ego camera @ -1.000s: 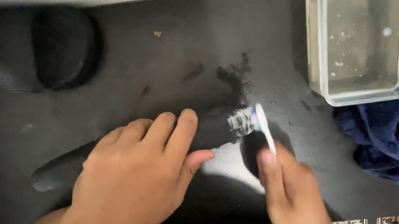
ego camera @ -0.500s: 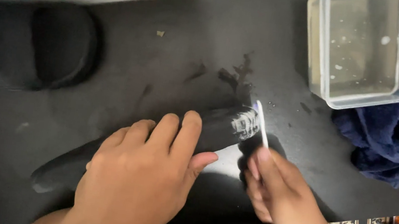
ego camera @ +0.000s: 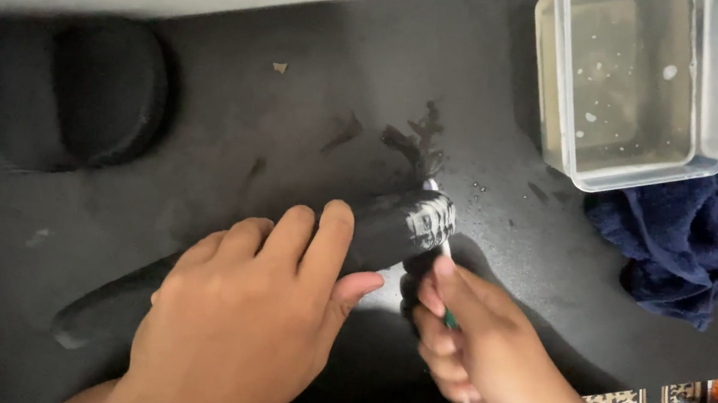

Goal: Cleaning the upper strap and sole of a black sandal using a toothbrush and a cloth.

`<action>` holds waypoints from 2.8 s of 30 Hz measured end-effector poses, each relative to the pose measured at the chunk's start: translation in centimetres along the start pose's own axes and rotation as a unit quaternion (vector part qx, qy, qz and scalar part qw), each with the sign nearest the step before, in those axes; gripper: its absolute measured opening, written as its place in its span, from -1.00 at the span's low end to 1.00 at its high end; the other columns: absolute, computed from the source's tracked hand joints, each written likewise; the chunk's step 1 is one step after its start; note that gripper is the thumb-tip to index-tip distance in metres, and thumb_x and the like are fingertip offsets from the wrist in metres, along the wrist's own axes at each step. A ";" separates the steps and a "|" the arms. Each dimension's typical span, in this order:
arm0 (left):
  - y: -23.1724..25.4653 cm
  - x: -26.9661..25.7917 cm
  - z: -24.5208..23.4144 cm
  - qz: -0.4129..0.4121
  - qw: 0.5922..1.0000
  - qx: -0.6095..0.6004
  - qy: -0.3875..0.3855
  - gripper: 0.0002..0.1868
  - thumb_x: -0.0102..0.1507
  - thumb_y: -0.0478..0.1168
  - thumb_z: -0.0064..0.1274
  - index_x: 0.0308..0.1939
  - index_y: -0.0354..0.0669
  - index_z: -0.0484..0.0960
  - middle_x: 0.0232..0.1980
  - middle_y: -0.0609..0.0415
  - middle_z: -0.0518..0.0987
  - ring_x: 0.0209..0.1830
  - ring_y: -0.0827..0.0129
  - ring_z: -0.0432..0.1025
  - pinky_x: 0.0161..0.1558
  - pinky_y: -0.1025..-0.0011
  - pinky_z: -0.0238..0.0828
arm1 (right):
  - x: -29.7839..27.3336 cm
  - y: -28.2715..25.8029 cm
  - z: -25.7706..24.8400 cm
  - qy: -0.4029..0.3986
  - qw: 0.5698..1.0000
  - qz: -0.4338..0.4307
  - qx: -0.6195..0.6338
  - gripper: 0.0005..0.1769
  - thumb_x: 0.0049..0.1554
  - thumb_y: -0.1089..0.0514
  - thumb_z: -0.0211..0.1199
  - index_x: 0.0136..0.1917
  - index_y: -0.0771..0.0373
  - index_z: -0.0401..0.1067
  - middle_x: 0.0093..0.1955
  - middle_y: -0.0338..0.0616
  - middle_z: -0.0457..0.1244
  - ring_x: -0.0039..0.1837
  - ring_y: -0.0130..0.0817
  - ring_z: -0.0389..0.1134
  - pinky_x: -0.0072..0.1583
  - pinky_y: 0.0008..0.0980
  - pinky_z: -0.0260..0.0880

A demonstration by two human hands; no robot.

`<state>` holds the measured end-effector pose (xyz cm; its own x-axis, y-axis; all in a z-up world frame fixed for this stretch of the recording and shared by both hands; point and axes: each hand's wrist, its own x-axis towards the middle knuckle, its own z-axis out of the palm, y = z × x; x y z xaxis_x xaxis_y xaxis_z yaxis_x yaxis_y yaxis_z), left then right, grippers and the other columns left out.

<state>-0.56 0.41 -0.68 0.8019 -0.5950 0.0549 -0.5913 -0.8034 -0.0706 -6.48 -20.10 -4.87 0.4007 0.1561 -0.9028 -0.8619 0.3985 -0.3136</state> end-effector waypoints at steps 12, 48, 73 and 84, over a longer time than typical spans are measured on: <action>-0.4 0.2 -0.1 0.016 1.000 -0.013 -0.008 -0.49 0.44 0.33 -0.15 0.04 0.03 0.57 -0.40 0.31 0.43 -0.57 0.42 0.34 -0.50 0.42 0.39 | 0.0 0.6 -2.2 -0.046 0.995 -0.083 0.023 -0.48 0.42 -0.16 -0.10 -0.24 0.23 0.19 -0.46 -0.25 -0.11 -0.52 -0.49 -0.26 -0.55 -0.46 -0.37; 0.1 -0.5 -0.1 -0.015 1.000 0.011 0.022 -0.43 0.40 0.43 -0.09 0.02 0.06 0.57 -0.41 0.30 0.41 -0.56 0.38 0.34 -0.47 0.38 0.36 | -1.7 0.4 -4.6 0.294 0.595 -0.432 -0.611 -0.69 0.33 -0.01 -0.01 -0.17 0.07 0.45 -0.51 -0.20 0.19 -0.45 -0.12 0.26 -0.31 -0.15 0.16; 0.6 -0.3 0.0 -0.069 0.997 0.020 0.019 -0.44 0.45 0.46 -0.14 -0.18 0.11 0.47 -0.45 0.30 0.32 -0.59 0.40 0.29 -0.54 0.37 0.29 | -0.3 0.6 -3.0 0.286 0.585 -0.471 -0.595 -0.57 0.37 0.05 -0.01 -0.33 0.16 0.16 -0.56 -0.18 -0.06 -0.52 -0.22 0.02 -0.35 -0.19 0.00; -3.7 -1.5 -2.6 -0.099 0.984 -0.130 -0.076 0.10 0.12 0.67 0.00 0.40 -0.10 0.39 0.30 0.00 0.52 0.28 0.10 0.40 0.12 0.14 0.39 | 0.7 0.8 -2.8 0.256 0.652 -0.435 -0.566 -0.54 0.35 -0.09 -0.09 -0.28 0.11 0.40 -0.51 -0.34 0.03 -0.50 -0.38 0.08 -0.36 -0.30 0.07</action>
<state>0.25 4.20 2.13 0.8955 -0.4313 -0.1095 -0.4080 -0.8941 0.1847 -7.75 -22.22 -6.60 0.9844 -0.1205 -0.1281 -0.1705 -0.8329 -0.5266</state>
